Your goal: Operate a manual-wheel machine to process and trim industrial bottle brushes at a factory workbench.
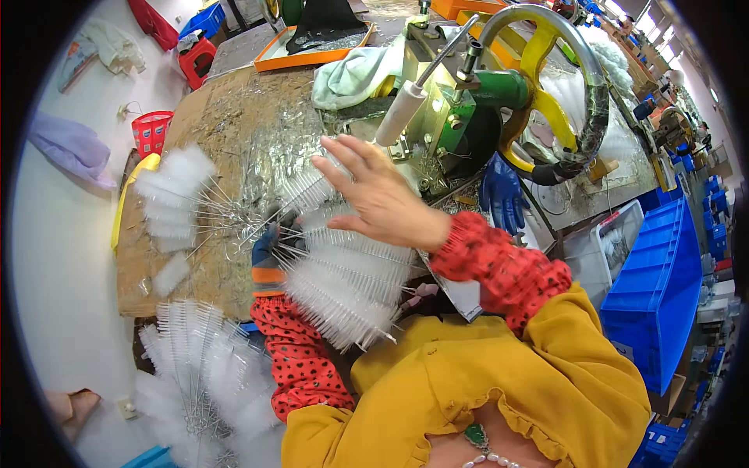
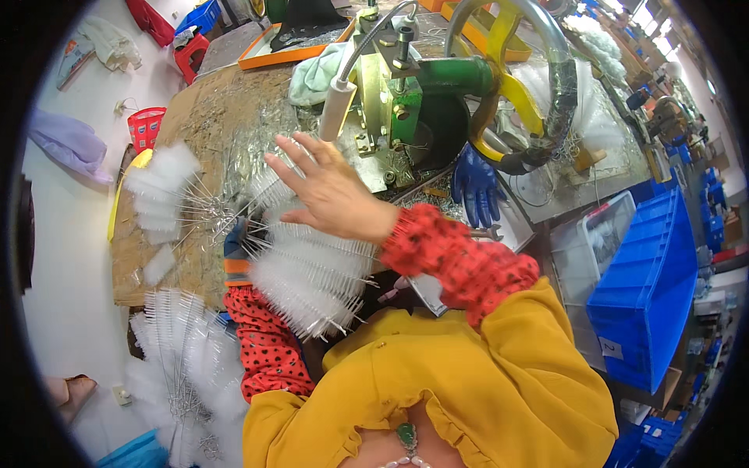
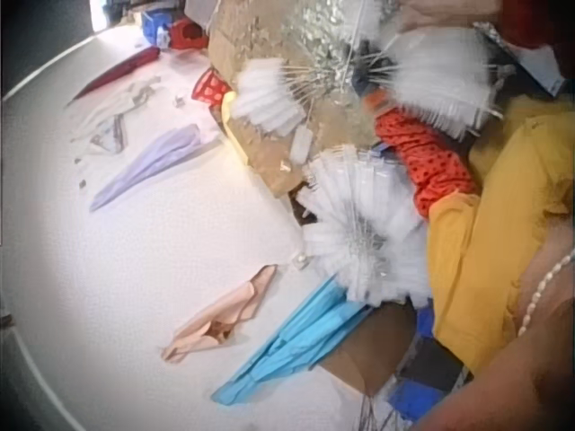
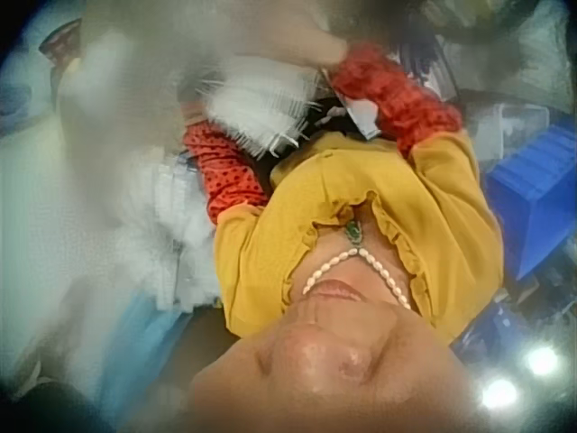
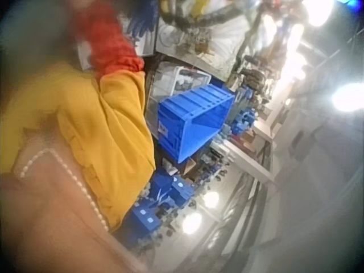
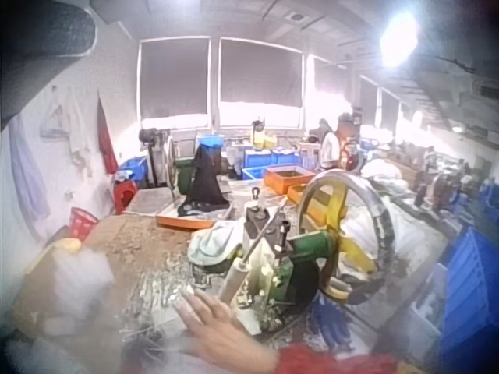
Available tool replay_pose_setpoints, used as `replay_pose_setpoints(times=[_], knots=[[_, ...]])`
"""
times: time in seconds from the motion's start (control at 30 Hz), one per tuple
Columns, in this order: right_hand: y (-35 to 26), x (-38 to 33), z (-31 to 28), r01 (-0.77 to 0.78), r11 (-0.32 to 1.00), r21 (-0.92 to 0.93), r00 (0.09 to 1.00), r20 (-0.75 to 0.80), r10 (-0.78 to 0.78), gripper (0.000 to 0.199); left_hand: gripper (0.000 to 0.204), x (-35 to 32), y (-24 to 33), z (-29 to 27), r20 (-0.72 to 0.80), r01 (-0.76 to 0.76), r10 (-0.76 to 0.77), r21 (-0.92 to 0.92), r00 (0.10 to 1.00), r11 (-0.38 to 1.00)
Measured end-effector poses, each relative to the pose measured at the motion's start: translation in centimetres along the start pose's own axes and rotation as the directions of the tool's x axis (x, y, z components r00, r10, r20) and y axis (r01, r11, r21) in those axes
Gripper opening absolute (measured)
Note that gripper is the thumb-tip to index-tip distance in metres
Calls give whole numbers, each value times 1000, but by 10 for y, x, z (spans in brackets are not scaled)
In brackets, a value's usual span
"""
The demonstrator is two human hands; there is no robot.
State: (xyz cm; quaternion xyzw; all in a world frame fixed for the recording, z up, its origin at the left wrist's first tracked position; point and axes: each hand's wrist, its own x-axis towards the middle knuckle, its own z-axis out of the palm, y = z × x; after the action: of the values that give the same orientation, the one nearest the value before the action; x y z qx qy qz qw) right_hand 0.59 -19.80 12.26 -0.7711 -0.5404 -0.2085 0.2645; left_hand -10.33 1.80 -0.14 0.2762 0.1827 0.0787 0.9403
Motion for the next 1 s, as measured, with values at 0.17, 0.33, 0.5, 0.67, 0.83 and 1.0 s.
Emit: replay_pose_setpoints(times=[0.17, 0.33, 0.5, 0.67, 0.83, 1.0], knots=[[14, -24, 67, -47, 998, 46, 916, 401, 25, 62, 38, 2, -5, -1, -15, 65, -67, -103, 998, 993], [14, -28, 61, -82, 992, 92, 887, 461, 31, 57, 33, 6, -5, -6, -118, 57, -71, -121, 990, 991], [22, -31, 68, 54, 995, 88, 908, 409, -86, 51, 24, 11, -7, 7, -71, -44, 40, -69, 997, 997], [16, -28, 44, 107, 992, 70, 982, 149, -117, 50, 26, 4, -5, -2, -150, -53, 39, -90, 988, 995], [15, -46, -69, 48, 999, 3, 986, -161, -47, 51, 28, -8, 13, 21, -48, -148, 148, -6, 988, 989], [70, -77, -151, -390, 846, -363, 761, -644, 75, 56, 29, 29, 8, 7, -147, 61, -57, 20, 988, 998]])
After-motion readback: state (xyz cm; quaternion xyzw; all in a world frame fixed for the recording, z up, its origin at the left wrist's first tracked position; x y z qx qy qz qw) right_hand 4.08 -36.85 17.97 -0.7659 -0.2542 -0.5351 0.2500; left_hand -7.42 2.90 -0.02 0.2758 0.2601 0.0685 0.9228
